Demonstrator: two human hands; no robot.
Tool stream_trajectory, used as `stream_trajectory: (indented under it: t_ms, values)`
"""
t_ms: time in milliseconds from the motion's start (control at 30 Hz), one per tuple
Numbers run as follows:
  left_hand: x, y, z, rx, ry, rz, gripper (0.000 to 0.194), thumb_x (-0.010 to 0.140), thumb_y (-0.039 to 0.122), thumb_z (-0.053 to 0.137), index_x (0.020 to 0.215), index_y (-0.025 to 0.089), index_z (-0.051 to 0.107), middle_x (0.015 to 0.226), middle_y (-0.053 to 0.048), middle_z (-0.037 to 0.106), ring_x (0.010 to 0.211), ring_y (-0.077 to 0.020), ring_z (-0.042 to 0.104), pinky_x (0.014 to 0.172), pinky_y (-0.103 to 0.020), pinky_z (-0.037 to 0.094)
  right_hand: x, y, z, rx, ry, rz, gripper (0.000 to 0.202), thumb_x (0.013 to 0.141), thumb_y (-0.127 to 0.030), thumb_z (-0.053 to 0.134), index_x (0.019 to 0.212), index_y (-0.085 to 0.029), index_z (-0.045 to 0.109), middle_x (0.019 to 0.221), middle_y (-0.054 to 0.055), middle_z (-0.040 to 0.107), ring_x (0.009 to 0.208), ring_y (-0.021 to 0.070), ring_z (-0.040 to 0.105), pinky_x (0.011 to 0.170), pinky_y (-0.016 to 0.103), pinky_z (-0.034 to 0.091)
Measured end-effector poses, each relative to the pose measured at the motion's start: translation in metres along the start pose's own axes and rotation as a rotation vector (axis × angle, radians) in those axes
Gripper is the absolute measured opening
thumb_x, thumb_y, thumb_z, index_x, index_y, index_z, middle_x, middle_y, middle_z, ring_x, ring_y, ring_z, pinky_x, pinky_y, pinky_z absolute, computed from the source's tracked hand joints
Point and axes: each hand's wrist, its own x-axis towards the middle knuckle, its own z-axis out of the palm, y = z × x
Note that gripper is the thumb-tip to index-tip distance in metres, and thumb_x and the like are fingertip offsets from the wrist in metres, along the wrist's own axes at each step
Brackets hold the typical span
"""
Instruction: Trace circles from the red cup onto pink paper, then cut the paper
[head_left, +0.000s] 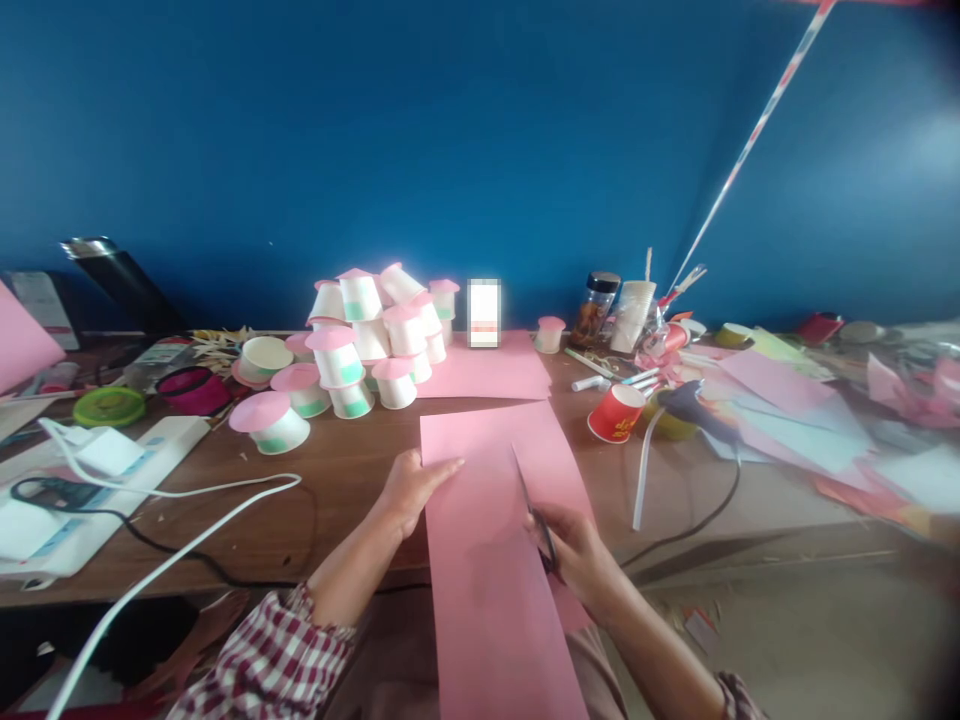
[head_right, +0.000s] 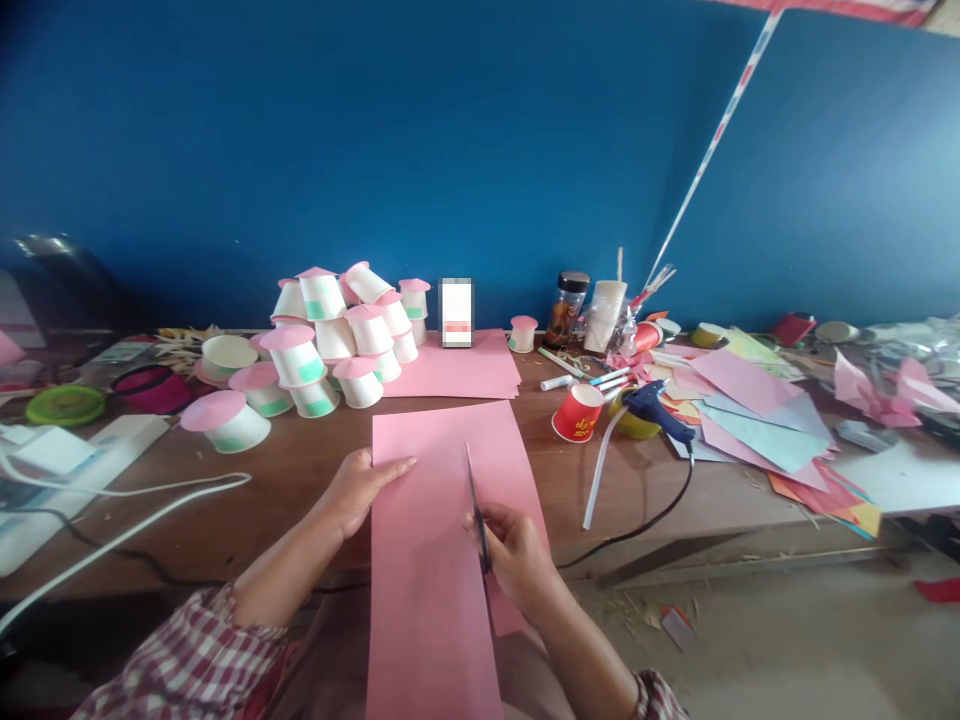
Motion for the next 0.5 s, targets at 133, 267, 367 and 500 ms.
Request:
stream_trajectory:
  t_ms: [133,267,367,500]
  values:
    - [-0.0002,0.0000,-0.0005,0.000,-0.003,-0.003,0.037,0.057,0.036,0.083,0.079,0.010,0.068,0.073,-0.007,0.071,0.067,-0.0185,0.065,0.061,-0.027,0.052,0.0002,-0.0002,0.0004,-0.004,0.016,0.012,0.046,0.073,-0.059,0.065,0.070,-0.013,0.062,0.055,-0.005,0.038,0.051,0.0076,0.028,0.046,0.022,0.022]
    - [0.0002,-0.0007,-0.0014,-0.005,-0.007,-0.006,0.038,0.057,0.036,0.083,0.079,0.009,0.068,0.073,-0.007,0.070,0.066,-0.0187,0.065,0.061,-0.028,0.052,-0.0003,-0.0014,0.0011,-0.008,0.020,0.021,0.046,0.072,-0.059,0.065,0.069,-0.013,0.062,0.054,-0.005,0.037,0.050,0.0076,0.028,0.046,0.022,0.022]
    - [0.0007,-0.0011,-0.0017,-0.010,-0.015,-0.004,0.037,0.057,0.036,0.083,0.078,0.010,0.068,0.072,-0.007,0.070,0.066,-0.0181,0.065,0.061,-0.028,0.052,-0.0014,-0.0023,0.0021,-0.009,0.017,0.021,0.047,0.072,-0.060,0.064,0.069,-0.013,0.062,0.055,-0.005,0.037,0.051,0.0080,0.029,0.046,0.022,0.023]
    - [0.0011,-0.0012,-0.0012,-0.011,-0.011,-0.003,0.037,0.057,0.036,0.083,0.077,0.010,0.067,0.070,-0.006,0.069,0.065,-0.0175,0.064,0.061,-0.028,0.051,-0.0018,-0.0023,0.0027,-0.013,0.020,0.020,0.047,0.073,-0.061,0.063,0.065,-0.014,0.058,0.055,-0.005,0.035,0.051,0.0080,0.028,0.046,0.022,0.022]
